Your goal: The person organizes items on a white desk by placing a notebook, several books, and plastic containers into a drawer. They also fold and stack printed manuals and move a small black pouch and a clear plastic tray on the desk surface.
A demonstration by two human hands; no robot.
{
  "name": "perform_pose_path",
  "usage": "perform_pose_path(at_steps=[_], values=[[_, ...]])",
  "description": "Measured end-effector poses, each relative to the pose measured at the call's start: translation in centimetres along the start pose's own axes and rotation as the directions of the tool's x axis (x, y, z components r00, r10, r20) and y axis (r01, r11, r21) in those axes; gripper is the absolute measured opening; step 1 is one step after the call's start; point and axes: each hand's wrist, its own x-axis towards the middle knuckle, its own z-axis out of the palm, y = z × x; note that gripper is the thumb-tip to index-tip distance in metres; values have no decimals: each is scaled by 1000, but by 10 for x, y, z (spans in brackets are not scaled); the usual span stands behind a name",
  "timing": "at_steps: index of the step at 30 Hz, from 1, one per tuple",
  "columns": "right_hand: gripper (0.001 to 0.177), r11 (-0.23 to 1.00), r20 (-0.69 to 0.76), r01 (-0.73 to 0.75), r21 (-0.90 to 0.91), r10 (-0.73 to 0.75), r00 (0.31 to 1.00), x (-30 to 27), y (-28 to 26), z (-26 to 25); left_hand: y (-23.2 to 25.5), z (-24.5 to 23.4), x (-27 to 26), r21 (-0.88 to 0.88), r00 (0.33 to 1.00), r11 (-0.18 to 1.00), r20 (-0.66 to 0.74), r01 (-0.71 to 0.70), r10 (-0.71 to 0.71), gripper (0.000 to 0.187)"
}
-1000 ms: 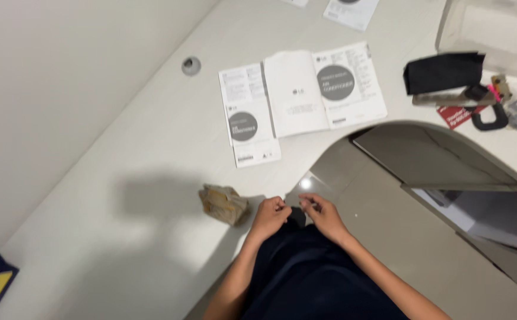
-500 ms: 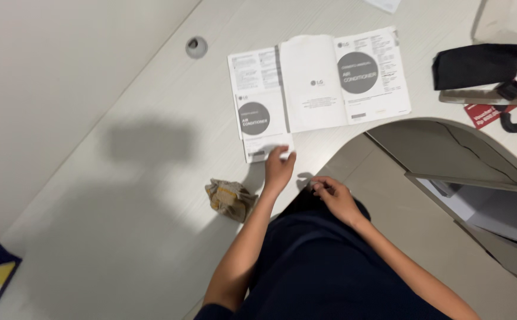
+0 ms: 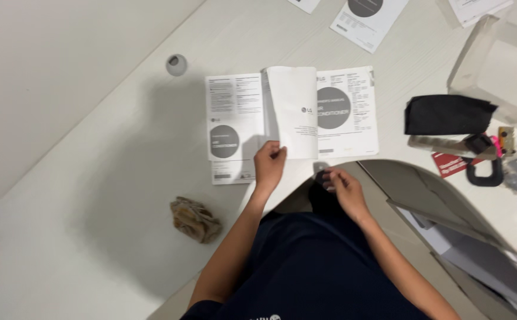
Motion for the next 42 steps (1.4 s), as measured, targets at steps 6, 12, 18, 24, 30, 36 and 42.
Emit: perform_pose_path(at_steps=[6, 12, 18, 24, 30, 36, 42], values=[[34, 996, -39, 72, -48, -74, 996, 47, -24, -100, 54, 108, -12, 91, 953, 967, 214, -239, 216, 16], [54, 945, 171, 103, -311, -51, 984, 89, -57, -159, 47, 159, -9, 116, 876, 958, 446, -262, 186, 26], [63, 840, 32, 95, -534, -92, 995, 132, -57, -153, 21, 122, -11, 164, 995, 984, 79, -65, 53, 26], [81, 542, 36, 244, -804, -365, 930, 112, -54, -105, 1, 88, -8, 505, 995, 861, -39, -56, 87, 33], [74, 182, 407, 456, -871, -249, 879, 81, -30, -73, -1, 61, 4, 781, 920, 497, 261, -379, 291, 75], [60, 112, 383, 428, -897, -285, 879, 91, 7, -87, -39, 37, 22, 888, 845, 238, 248, -394, 474, 69], [57, 109, 300, 349, -931, -319, 899, 99, -6, -107, -34, 13, 18, 689, 858, 546, 231, -477, 458, 68]])
